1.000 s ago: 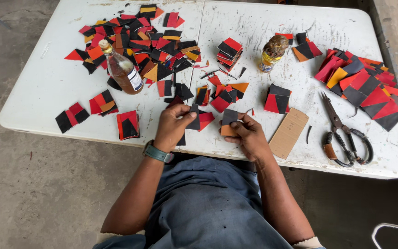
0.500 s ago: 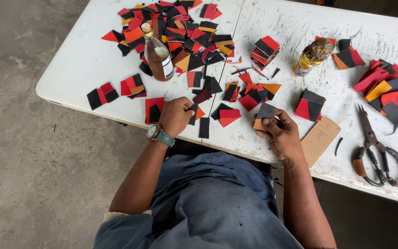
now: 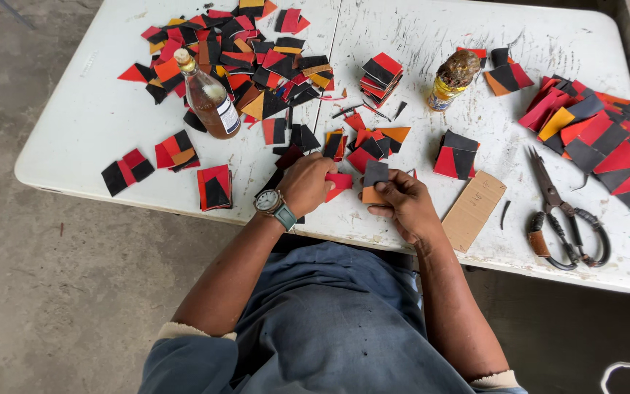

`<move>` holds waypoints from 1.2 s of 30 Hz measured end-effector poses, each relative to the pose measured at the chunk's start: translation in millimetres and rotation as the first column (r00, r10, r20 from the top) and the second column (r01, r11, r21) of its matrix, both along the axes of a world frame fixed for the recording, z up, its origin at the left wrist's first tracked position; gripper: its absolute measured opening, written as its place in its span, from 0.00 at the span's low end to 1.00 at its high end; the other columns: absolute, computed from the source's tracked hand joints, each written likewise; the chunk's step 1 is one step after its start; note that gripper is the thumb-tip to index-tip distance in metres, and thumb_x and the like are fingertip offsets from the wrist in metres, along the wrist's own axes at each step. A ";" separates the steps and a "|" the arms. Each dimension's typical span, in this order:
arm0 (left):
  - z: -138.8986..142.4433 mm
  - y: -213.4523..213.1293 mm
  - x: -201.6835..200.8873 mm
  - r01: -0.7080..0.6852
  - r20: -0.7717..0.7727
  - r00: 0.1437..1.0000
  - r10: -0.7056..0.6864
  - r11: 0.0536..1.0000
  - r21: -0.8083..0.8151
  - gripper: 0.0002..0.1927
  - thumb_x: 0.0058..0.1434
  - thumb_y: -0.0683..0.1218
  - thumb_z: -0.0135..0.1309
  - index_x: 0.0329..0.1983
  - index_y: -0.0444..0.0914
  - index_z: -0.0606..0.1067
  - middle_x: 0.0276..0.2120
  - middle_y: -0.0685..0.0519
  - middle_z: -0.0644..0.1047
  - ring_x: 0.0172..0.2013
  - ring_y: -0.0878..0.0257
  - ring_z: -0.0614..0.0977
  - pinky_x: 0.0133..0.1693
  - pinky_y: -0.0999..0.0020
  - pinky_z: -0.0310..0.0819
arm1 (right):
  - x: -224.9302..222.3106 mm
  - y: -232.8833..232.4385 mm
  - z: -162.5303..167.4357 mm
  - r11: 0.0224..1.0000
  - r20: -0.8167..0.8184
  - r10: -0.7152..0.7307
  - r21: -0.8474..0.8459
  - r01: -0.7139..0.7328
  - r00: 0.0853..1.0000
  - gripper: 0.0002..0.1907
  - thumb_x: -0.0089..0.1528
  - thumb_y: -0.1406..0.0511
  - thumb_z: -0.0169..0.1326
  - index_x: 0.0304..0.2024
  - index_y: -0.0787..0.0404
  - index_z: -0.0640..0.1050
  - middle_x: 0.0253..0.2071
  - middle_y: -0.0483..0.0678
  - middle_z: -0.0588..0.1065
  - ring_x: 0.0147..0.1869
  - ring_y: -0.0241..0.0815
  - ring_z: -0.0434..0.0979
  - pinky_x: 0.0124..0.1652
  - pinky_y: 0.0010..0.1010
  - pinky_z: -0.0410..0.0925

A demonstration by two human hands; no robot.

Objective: The person repeatedly picks up small rectangular pieces of red, black, and orange material, aligns them, and trims edges using shears. The person stacks the trimmed pieces on the table and continues the cycle with new pieces.

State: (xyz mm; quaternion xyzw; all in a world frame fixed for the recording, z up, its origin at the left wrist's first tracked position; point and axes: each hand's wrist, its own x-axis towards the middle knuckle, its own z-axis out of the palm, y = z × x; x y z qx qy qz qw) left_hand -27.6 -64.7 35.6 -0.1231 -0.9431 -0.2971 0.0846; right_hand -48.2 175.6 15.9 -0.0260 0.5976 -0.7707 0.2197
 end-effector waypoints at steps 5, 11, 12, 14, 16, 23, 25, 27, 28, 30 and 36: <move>-9.1 -12.4 1.6 0.013 0.044 0.999 -0.023 0.979 0.204 0.12 0.58 0.40 0.62 0.40 0.33 0.71 0.33 0.44 0.81 0.39 0.44 0.83 0.39 0.54 0.76 | 8.7 -20.0 6.6 0.922 -0.253 0.262 0.350 -0.164 0.931 0.07 0.67 0.72 0.51 0.48 0.68 0.74 0.35 0.49 0.80 0.38 0.37 0.81 0.35 0.30 0.76; -19.8 -16.4 -17.6 -0.152 0.225 0.972 0.068 0.911 0.384 0.13 0.64 0.44 0.58 0.41 0.34 0.68 0.31 0.45 0.82 0.38 0.50 0.88 0.37 0.57 0.78 | 23.8 -35.6 30.5 0.913 -0.384 0.253 0.400 -0.087 0.888 0.13 0.62 0.76 0.46 0.46 0.66 0.77 0.28 0.49 0.79 0.33 0.35 0.78 0.38 0.30 0.73; -19.8 -16.2 -19.9 -0.161 0.220 0.973 0.075 0.901 0.402 0.12 0.63 0.45 0.59 0.42 0.34 0.69 0.32 0.46 0.82 0.38 0.51 0.88 0.38 0.58 0.79 | 25.6 -39.6 32.8 0.866 -0.512 0.302 0.500 -0.007 0.804 0.13 0.60 0.76 0.49 0.47 0.67 0.78 0.30 0.52 0.78 0.33 0.37 0.78 0.38 0.32 0.72; -16.1 -16.9 -22.3 -0.179 0.210 0.973 0.094 0.884 0.432 0.12 0.62 0.45 0.60 0.43 0.34 0.72 0.34 0.47 0.83 0.36 0.51 0.89 0.39 0.58 0.81 | 29.3 -46.5 33.5 0.753 -0.694 0.432 0.629 0.194 0.576 0.16 0.57 0.74 0.55 0.48 0.67 0.78 0.33 0.58 0.78 0.32 0.41 0.79 0.38 0.35 0.71; -8.7 -18.1 -22.3 -0.229 0.154 0.967 0.202 0.955 0.188 0.11 0.61 0.45 0.62 0.43 0.35 0.77 0.35 0.44 0.82 0.39 0.47 0.85 0.42 0.55 0.79 | 30.6 -47.0 29.3 0.711 -0.602 0.460 0.690 0.136 0.652 0.16 0.58 0.73 0.56 0.49 0.67 0.78 0.32 0.59 0.78 0.30 0.44 0.79 0.37 0.36 0.71; 13.7 -14.1 -1.5 -0.255 -0.104 0.963 0.250 0.966 -0.042 0.14 0.60 0.44 0.61 0.47 0.34 0.79 0.47 0.40 0.77 0.42 0.43 0.80 0.43 0.51 0.76 | 22.4 -13.1 -2.8 0.986 -0.126 -0.143 0.064 0.152 0.982 0.06 0.67 0.71 0.48 0.45 0.68 0.72 0.42 0.51 0.82 0.40 0.43 0.84 0.35 0.33 0.78; 12.0 -1.8 4.7 -0.199 -0.013 0.980 0.199 0.978 -0.064 0.13 0.61 0.46 0.63 0.44 0.34 0.79 0.43 0.41 0.77 0.43 0.43 0.80 0.45 0.51 0.75 | 16.1 -2.6 -6.6 0.990 -0.080 -0.138 -0.001 0.138 0.987 0.07 0.68 0.70 0.48 0.48 0.66 0.73 0.43 0.52 0.80 0.40 0.44 0.84 0.36 0.32 0.78; 6.7 9.4 12.4 -0.160 0.063 0.984 0.166 0.983 -0.088 0.13 0.59 0.47 0.65 0.40 0.33 0.79 0.43 0.40 0.77 0.44 0.43 0.80 0.46 0.51 0.75 | 14.2 0.7 -9.5 0.991 -0.046 -0.131 -0.017 0.130 0.990 0.09 0.68 0.70 0.48 0.50 0.66 0.73 0.44 0.52 0.79 0.41 0.44 0.84 0.36 0.32 0.78; 4.9 13.3 13.3 -0.153 0.083 0.983 0.163 0.982 -0.106 0.13 0.58 0.47 0.65 0.38 0.33 0.79 0.44 0.39 0.76 0.43 0.43 0.80 0.45 0.51 0.75 | 12.9 1.3 -9.6 0.992 -0.045 -0.126 -0.005 0.126 0.991 0.09 0.68 0.70 0.48 0.51 0.66 0.73 0.44 0.52 0.79 0.41 0.44 0.84 0.36 0.33 0.78; 0.7 20.1 13.7 -0.134 0.088 0.986 0.144 0.985 -0.109 0.13 0.56 0.46 0.65 0.35 0.32 0.77 0.44 0.38 0.76 0.42 0.42 0.80 0.43 0.50 0.76 | 12.1 0.6 -9.3 0.993 -0.042 -0.114 0.007 0.115 0.993 0.11 0.68 0.69 0.49 0.53 0.66 0.73 0.44 0.52 0.78 0.42 0.44 0.84 0.37 0.33 0.79; -12.3 32.8 9.5 -0.109 0.040 0.993 0.109 0.994 0.005 0.05 0.59 0.37 0.57 0.36 0.34 0.73 0.35 0.42 0.79 0.41 0.42 0.82 0.41 0.49 0.76 | 12.5 0.4 -3.6 0.997 -0.049 -0.079 0.005 0.079 0.996 0.14 0.68 0.69 0.49 0.56 0.66 0.72 0.45 0.52 0.78 0.42 0.43 0.83 0.38 0.33 0.79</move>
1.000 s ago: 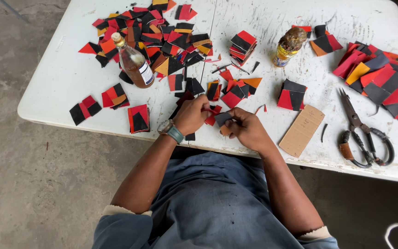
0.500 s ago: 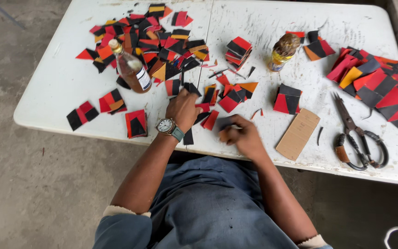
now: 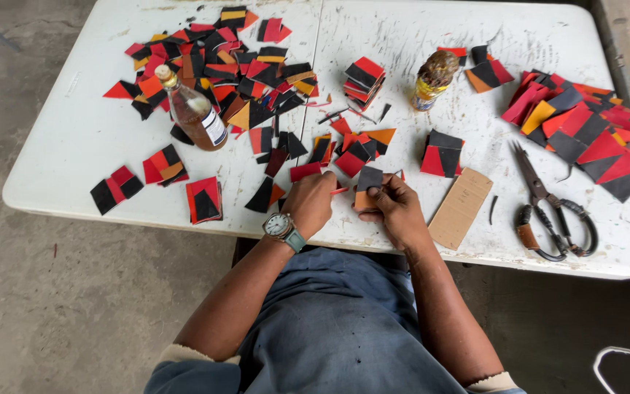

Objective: The person repeatedly picks up small rectangular pieces of red, black, and orange material, aligns them, and trims edges using shears. The person stacks the trimmed pieces on the table and continues the cycle with new pieces.

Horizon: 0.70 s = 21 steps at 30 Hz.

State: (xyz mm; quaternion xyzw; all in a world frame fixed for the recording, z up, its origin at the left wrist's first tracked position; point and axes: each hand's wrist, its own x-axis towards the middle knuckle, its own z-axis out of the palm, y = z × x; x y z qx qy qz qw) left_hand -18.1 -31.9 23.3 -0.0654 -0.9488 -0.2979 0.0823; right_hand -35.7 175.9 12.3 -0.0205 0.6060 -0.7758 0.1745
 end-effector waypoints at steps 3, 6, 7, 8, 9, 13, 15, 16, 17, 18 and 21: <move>-5.7 -12.5 -9.1 -0.100 0.130 0.989 0.064 0.950 0.296 0.09 0.62 0.42 0.58 0.40 0.34 0.71 0.33 0.46 0.79 0.40 0.48 0.85 0.38 0.52 0.79 | -0.9 -0.8 3.1 1.000 0.005 -0.004 0.007 0.004 1.000 0.13 0.68 0.69 0.49 0.55 0.66 0.73 0.45 0.51 0.78 0.42 0.43 0.83 0.39 0.33 0.79; -12.4 -34.5 -23.0 -0.242 0.373 0.926 -0.052 0.679 0.694 0.10 0.64 0.43 0.53 0.43 0.35 0.66 0.34 0.53 0.77 0.38 0.59 0.87 0.37 0.60 0.85 | -1.9 -2.4 4.3 1.000 0.025 0.007 0.010 -0.007 1.000 0.13 0.68 0.69 0.49 0.55 0.65 0.73 0.44 0.51 0.78 0.42 0.44 0.83 0.38 0.33 0.78; -15.5 -39.4 -26.6 -0.272 0.404 0.908 -0.112 0.577 0.770 0.10 0.65 0.43 0.52 0.45 0.36 0.66 0.36 0.56 0.76 0.38 0.60 0.86 0.38 0.61 0.85 | -2.2 -2.6 4.1 1.000 0.034 0.010 0.007 -0.010 0.999 0.13 0.68 0.68 0.49 0.56 0.65 0.72 0.44 0.51 0.78 0.42 0.44 0.83 0.39 0.33 0.78; -18.5 -43.7 -28.3 -0.306 0.426 0.887 -0.175 0.467 0.830 0.10 0.66 0.43 0.52 0.46 0.37 0.66 0.37 0.58 0.76 0.38 0.62 0.85 0.39 0.61 0.85 | -2.6 -2.7 3.6 1.000 0.043 0.013 0.002 -0.013 0.999 0.13 0.69 0.68 0.49 0.56 0.64 0.72 0.44 0.51 0.79 0.42 0.43 0.83 0.39 0.32 0.78; -21.1 -47.2 -28.4 -0.290 0.415 0.888 -0.201 0.456 0.842 0.09 0.66 0.43 0.52 0.46 0.36 0.68 0.37 0.58 0.76 0.39 0.63 0.85 0.40 0.63 0.84 | -2.9 -2.4 2.9 1.000 0.039 0.017 -0.018 -0.017 0.999 0.14 0.68 0.68 0.50 0.56 0.64 0.72 0.44 0.50 0.79 0.43 0.42 0.83 0.39 0.32 0.78; -24.0 -48.8 -20.4 -0.056 0.202 0.947 -0.250 0.492 0.869 0.08 0.66 0.40 0.56 0.46 0.31 0.76 0.38 0.53 0.80 0.39 0.66 0.82 0.43 0.68 0.79 | -5.1 -0.4 -2.2 0.998 0.038 0.029 -0.056 -0.027 0.999 0.15 0.66 0.70 0.53 0.55 0.65 0.73 0.44 0.50 0.79 0.45 0.40 0.83 0.41 0.31 0.79; -20.3 -43.9 -14.7 0.023 0.132 0.957 -0.259 0.519 0.855 0.08 0.65 0.39 0.58 0.46 0.30 0.78 0.37 0.52 0.81 0.38 0.67 0.80 0.43 0.69 0.77 | -6.5 -0.2 -5.2 0.998 0.026 0.034 -0.057 -0.032 0.999 0.14 0.66 0.70 0.55 0.54 0.66 0.74 0.43 0.50 0.78 0.45 0.40 0.83 0.41 0.31 0.79; -18.4 -40.0 -10.3 -0.005 0.164 0.950 -0.264 0.516 0.857 0.08 0.65 0.39 0.58 0.46 0.31 0.79 0.37 0.52 0.81 0.38 0.68 0.80 0.42 0.70 0.78 | -7.1 -0.5 -6.7 0.998 0.017 0.037 -0.057 -0.036 0.999 0.13 0.66 0.70 0.55 0.54 0.67 0.75 0.42 0.50 0.77 0.45 0.40 0.82 0.41 0.32 0.79; -16.8 -35.4 -5.8 -0.036 0.199 0.942 -0.269 0.511 0.859 0.09 0.64 0.40 0.58 0.46 0.32 0.79 0.37 0.52 0.81 0.37 0.69 0.81 0.41 0.70 0.78 | -7.0 -0.5 -8.2 0.998 0.011 0.042 -0.056 -0.041 0.999 0.13 0.67 0.70 0.55 0.53 0.67 0.75 0.41 0.49 0.77 0.44 0.41 0.82 0.41 0.32 0.79; -15.0 -29.8 -2.5 -0.057 0.227 0.938 -0.261 0.530 0.846 0.09 0.64 0.40 0.58 0.47 0.32 0.79 0.37 0.53 0.81 0.37 0.69 0.80 0.41 0.70 0.79 | -7.2 -0.5 -9.3 0.997 0.001 0.057 -0.054 -0.057 0.998 0.13 0.67 0.70 0.55 0.54 0.67 0.75 0.41 0.49 0.77 0.44 0.40 0.82 0.41 0.33 0.79; -10.6 -17.3 7.0 -0.113 0.291 0.929 -0.229 0.575 0.811 0.11 0.64 0.41 0.58 0.49 0.33 0.79 0.39 0.54 0.81 0.38 0.71 0.81 0.40 0.70 0.81 | -7.3 -0.3 -11.6 0.993 -0.012 0.112 -0.037 -0.112 0.994 0.14 0.67 0.68 0.55 0.55 0.67 0.76 0.42 0.49 0.77 0.44 0.38 0.80 0.41 0.33 0.80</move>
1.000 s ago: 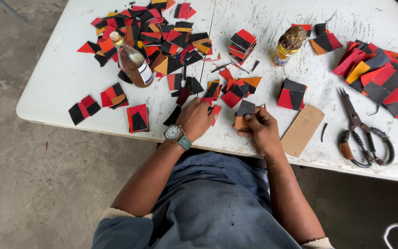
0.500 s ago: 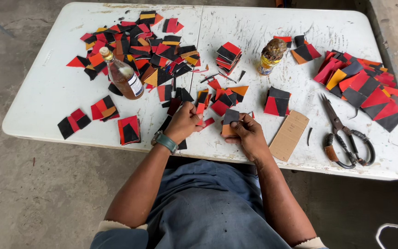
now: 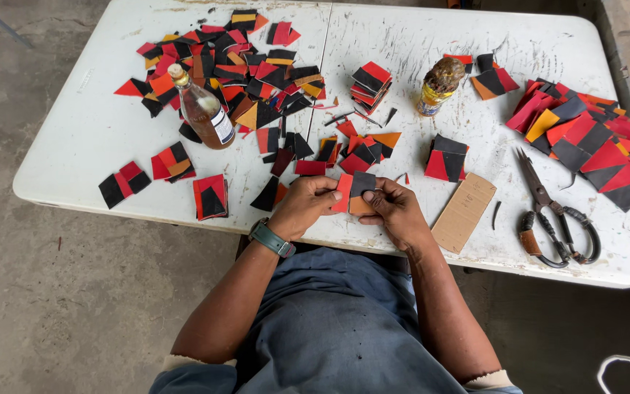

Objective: The person repeatedly picks up small rectangular pieces of red, black, and orange material, aligns them, and trims edges using shears. The person stacks the trimmed pieces on the table and continues the cycle with new pieces.

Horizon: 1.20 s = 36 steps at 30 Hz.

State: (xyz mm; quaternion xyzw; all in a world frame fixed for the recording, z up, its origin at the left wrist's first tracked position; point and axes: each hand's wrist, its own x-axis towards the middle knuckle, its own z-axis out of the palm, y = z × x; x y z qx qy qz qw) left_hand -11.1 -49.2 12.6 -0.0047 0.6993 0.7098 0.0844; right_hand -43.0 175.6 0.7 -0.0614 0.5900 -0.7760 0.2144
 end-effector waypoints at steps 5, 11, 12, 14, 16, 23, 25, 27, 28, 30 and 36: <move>6.3 6.1 8.2 -0.030 -0.025 0.999 0.029 0.999 -0.014 0.12 0.65 0.42 0.55 0.50 0.34 0.79 0.41 0.55 0.82 0.40 0.70 0.82 0.41 0.70 0.83 | -0.3 2.1 0.5 0.999 0.029 0.042 0.013 -0.043 0.999 0.16 0.67 0.66 0.53 0.55 0.66 0.75 0.45 0.49 0.79 0.44 0.38 0.81 0.39 0.32 0.79; 7.9 5.7 9.6 -0.031 -0.004 1.000 0.031 0.999 -0.044 0.11 0.65 0.42 0.56 0.50 0.34 0.79 0.41 0.54 0.82 0.40 0.69 0.83 0.41 0.70 0.83 | 1.1 1.5 2.2 0.998 0.008 0.051 0.023 -0.051 0.999 0.15 0.67 0.66 0.53 0.55 0.67 0.76 0.46 0.50 0.79 0.44 0.39 0.82 0.40 0.33 0.80; 7.2 5.2 9.7 -0.025 -0.025 0.999 0.024 0.999 -0.046 0.11 0.65 0.41 0.56 0.49 0.33 0.79 0.41 0.53 0.82 0.40 0.69 0.83 0.41 0.70 0.83 | 1.3 1.3 1.9 0.998 0.008 0.052 0.027 -0.052 0.999 0.15 0.67 0.66 0.53 0.55 0.67 0.76 0.46 0.50 0.79 0.44 0.39 0.82 0.40 0.33 0.80; 6.2 3.7 9.1 -0.013 -0.070 0.998 0.009 0.999 -0.053 0.10 0.66 0.41 0.56 0.48 0.32 0.79 0.41 0.51 0.82 0.40 0.68 0.82 0.42 0.70 0.81 | 1.0 1.2 1.0 0.998 0.004 0.052 0.036 -0.053 0.999 0.15 0.67 0.66 0.53 0.55 0.67 0.75 0.46 0.50 0.79 0.44 0.39 0.81 0.40 0.33 0.79; 5.3 2.7 8.3 -0.016 -0.048 0.999 0.015 1.000 -0.011 0.10 0.66 0.41 0.56 0.49 0.32 0.78 0.41 0.52 0.82 0.41 0.68 0.82 0.42 0.70 0.83 | 0.2 1.3 -0.8 0.998 0.014 0.040 0.052 -0.041 0.999 0.15 0.67 0.66 0.53 0.54 0.66 0.75 0.45 0.49 0.78 0.43 0.38 0.81 0.39 0.32 0.79; 1.5 4.8 8.4 -0.073 -0.042 0.996 0.075 0.997 0.033 0.11 0.64 0.41 0.55 0.49 0.33 0.77 0.41 0.52 0.81 0.41 0.68 0.83 0.41 0.70 0.84 | -2.3 2.8 -7.4 0.998 -0.009 -0.023 -0.052 0.022 1.000 0.15 0.64 0.74 0.57 0.53 0.64 0.74 0.42 0.45 0.72 0.47 0.37 0.79 0.46 0.34 0.80; -1.5 7.9 11.1 -0.102 -0.018 0.994 0.104 0.991 0.084 0.10 0.66 0.41 0.56 0.47 0.31 0.76 0.40 0.51 0.81 0.40 0.67 0.83 0.41 0.69 0.84 | -1.2 4.2 -6.7 0.998 -0.041 -0.005 -0.064 0.002 0.999 0.17 0.62 0.76 0.58 0.53 0.64 0.73 0.41 0.44 0.72 0.47 0.36 0.79 0.47 0.33 0.79; -5.0 11.5 14.7 -0.117 -0.008 0.993 0.119 0.987 0.111 0.09 0.66 0.41 0.56 0.46 0.30 0.77 0.39 0.51 0.82 0.39 0.67 0.83 0.41 0.69 0.84 | 0.3 5.2 -3.8 0.999 -0.061 0.008 -0.047 -0.010 0.998 0.17 0.62 0.76 0.59 0.53 0.65 0.74 0.43 0.43 0.73 0.48 0.35 0.79 0.47 0.32 0.78; -6.8 13.7 16.6 -0.119 -0.012 0.993 0.121 0.986 0.115 0.10 0.66 0.42 0.56 0.47 0.31 0.77 0.39 0.51 0.82 0.39 0.68 0.83 0.41 0.69 0.84 | 1.4 5.5 -1.8 1.000 -0.064 0.012 -0.023 -0.014 0.998 0.17 0.62 0.75 0.59 0.53 0.65 0.74 0.44 0.44 0.75 0.48 0.34 0.78 0.46 0.30 0.77; -9.1 16.6 18.4 -0.129 -0.012 0.991 0.131 0.985 0.112 0.10 0.67 0.42 0.56 0.47 0.31 0.78 0.39 0.51 0.82 0.38 0.68 0.83 0.40 0.68 0.84 | 2.3 4.5 3.5 1.000 -0.062 0.015 0.007 -0.015 0.998 0.17 0.63 0.74 0.58 0.54 0.65 0.75 0.46 0.45 0.76 0.48 0.34 0.78 0.47 0.29 0.76; -7.9 19.5 14.9 -0.176 -0.005 0.984 0.178 0.979 0.106 0.11 0.67 0.44 0.54 0.47 0.32 0.78 0.38 0.52 0.82 0.37 0.69 0.83 0.39 0.69 0.84 | 3.7 -0.3 17.2 0.999 -0.052 -0.019 0.028 0.021 0.998 0.19 0.62 0.73 0.58 0.55 0.64 0.74 0.46 0.44 0.74 0.49 0.36 0.79 0.48 0.31 0.78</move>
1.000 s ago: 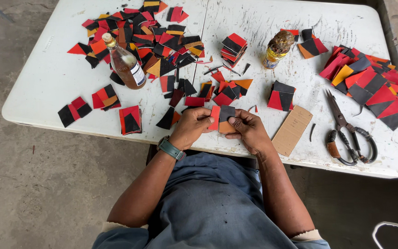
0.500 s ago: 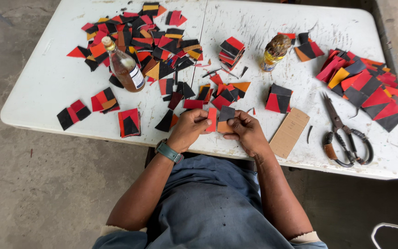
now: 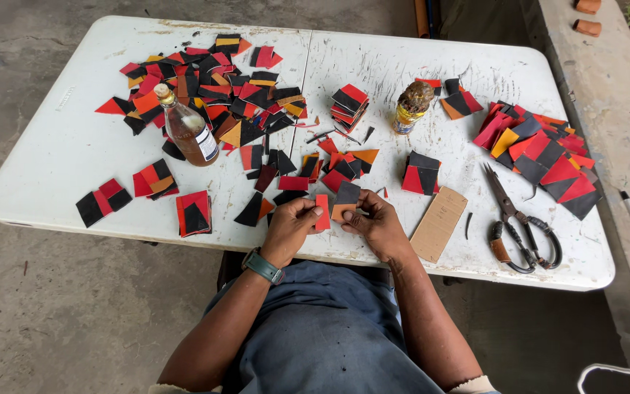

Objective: The person repeatedly picks up small rectangular pieces of red, black, and orange material, aligns them, and trims edges using shears. The person stacks the trimmed pieces on the table and continues the cycle with new pieces.

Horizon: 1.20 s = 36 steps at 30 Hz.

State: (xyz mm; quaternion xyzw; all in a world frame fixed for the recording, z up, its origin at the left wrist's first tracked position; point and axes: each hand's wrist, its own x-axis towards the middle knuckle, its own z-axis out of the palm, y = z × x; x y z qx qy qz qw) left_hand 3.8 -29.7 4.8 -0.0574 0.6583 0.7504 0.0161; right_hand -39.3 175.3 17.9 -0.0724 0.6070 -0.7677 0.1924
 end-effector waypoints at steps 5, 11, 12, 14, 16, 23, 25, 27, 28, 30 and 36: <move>3.3 -1.3 -0.6 -0.019 -0.029 0.999 0.020 1.000 0.015 0.11 0.68 0.45 0.55 0.46 0.33 0.78 0.38 0.51 0.81 0.37 0.68 0.83 0.39 0.68 0.85 | 0.9 1.3 -0.8 0.999 0.016 0.016 0.030 -0.016 1.000 0.19 0.64 0.72 0.56 0.57 0.64 0.73 0.46 0.46 0.77 0.49 0.37 0.80 0.48 0.29 0.77; 6.4 1.1 -6.1 -0.028 -0.034 0.999 0.029 0.999 0.019 0.10 0.66 0.44 0.56 0.46 0.34 0.77 0.38 0.52 0.82 0.37 0.68 0.84 0.39 0.69 0.85 | -1.3 3.5 -6.7 1.000 0.031 0.004 0.007 -0.005 1.000 0.18 0.66 0.72 0.54 0.59 0.66 0.73 0.45 0.47 0.75 0.48 0.36 0.78 0.47 0.32 0.78; 6.6 1.1 -7.2 -0.028 -0.040 0.999 0.029 0.999 0.020 0.10 0.66 0.44 0.56 0.45 0.33 0.77 0.38 0.52 0.82 0.36 0.68 0.83 0.38 0.69 0.85 | -1.9 3.7 -7.3 1.000 0.047 0.010 0.000 -0.010 0.999 0.18 0.66 0.72 0.53 0.60 0.65 0.73 0.45 0.47 0.75 0.48 0.37 0.78 0.46 0.32 0.78; 6.8 -0.3 -9.1 -0.034 -0.053 0.998 0.035 0.999 0.019 0.09 0.66 0.43 0.57 0.45 0.32 0.77 0.38 0.52 0.81 0.36 0.68 0.83 0.38 0.69 0.84 | -3.0 3.8 -8.2 1.000 0.080 0.028 -0.016 -0.026 0.996 0.19 0.67 0.71 0.51 0.61 0.63 0.72 0.45 0.48 0.76 0.48 0.38 0.80 0.45 0.32 0.79; 6.2 -2.0 -9.8 -0.028 -0.042 0.999 0.027 0.999 -0.020 0.09 0.66 0.43 0.57 0.45 0.33 0.77 0.37 0.52 0.81 0.36 0.69 0.82 0.36 0.70 0.83 | -3.4 3.7 -9.1 1.000 0.080 0.026 0.000 -0.026 0.996 0.19 0.66 0.71 0.51 0.61 0.63 0.72 0.45 0.48 0.77 0.47 0.39 0.80 0.45 0.33 0.79; 5.5 -1.7 -8.4 -0.015 -0.016 1.000 0.014 0.997 -0.076 0.09 0.66 0.44 0.56 0.46 0.34 0.77 0.36 0.53 0.81 0.35 0.71 0.81 0.33 0.70 0.85 | -2.3 3.5 -10.9 0.999 0.056 0.046 -0.015 -0.045 0.997 0.20 0.67 0.70 0.51 0.62 0.66 0.72 0.46 0.47 0.77 0.49 0.37 0.80 0.46 0.33 0.79; 6.7 -1.7 -8.1 -0.018 -0.032 0.999 0.016 0.998 -0.061 0.10 0.67 0.45 0.55 0.47 0.34 0.78 0.36 0.53 0.80 0.34 0.71 0.80 0.33 0.70 0.85 | -2.6 3.5 -9.9 0.999 0.067 0.042 -0.022 -0.041 0.997 0.20 0.68 0.70 0.51 0.62 0.65 0.72 0.45 0.48 0.77 0.48 0.38 0.81 0.45 0.32 0.79; 7.8 -2.3 -7.4 -0.021 -0.043 0.999 0.019 0.999 -0.049 0.10 0.68 0.45 0.55 0.47 0.33 0.78 0.36 0.53 0.80 0.34 0.71 0.80 0.33 0.70 0.84 | -2.7 3.3 -8.6 0.999 0.074 0.043 -0.015 -0.042 0.996 0.20 0.67 0.70 0.51 0.62 0.65 0.72 0.46 0.48 0.77 0.48 0.38 0.81 0.44 0.32 0.79; 8.3 -2.8 -6.8 -0.023 -0.047 0.999 0.020 0.999 -0.046 0.11 0.68 0.45 0.55 0.47 0.33 0.78 0.36 0.53 0.80 0.34 0.71 0.80 0.33 0.70 0.84 | -2.6 3.2 -7.9 0.999 0.076 0.044 -0.004 -0.044 0.996 0.20 0.67 0.69 0.51 0.62 0.65 0.72 0.46 0.48 0.78 0.48 0.38 0.81 0.44 0.31 0.79; 8.8 -3.8 -5.3 -0.034 -0.058 0.998 0.030 0.997 -0.074 0.11 0.67 0.46 0.55 0.46 0.33 0.78 0.35 0.53 0.81 0.34 0.71 0.81 0.33 0.71 0.82 | -2.1 2.7 -6.7 0.999 0.076 0.033 -0.002 -0.033 0.997 0.19 0.67 0.69 0.51 0.61 0.64 0.72 0.46 0.48 0.78 0.48 0.37 0.81 0.44 0.30 0.79; 8.7 -5.7 0.8 -0.057 -0.065 0.997 0.043 0.969 -0.241 0.12 0.65 0.46 0.59 0.46 0.33 0.79 0.34 0.53 0.82 0.34 0.70 0.80 0.36 0.72 0.76 | 2.9 3.0 -6.6 0.998 0.030 -0.065 -0.025 0.066 0.997 0.16 0.65 0.71 0.56 0.55 0.66 0.74 0.43 0.45 0.75 0.46 0.34 0.79 0.44 0.29 0.80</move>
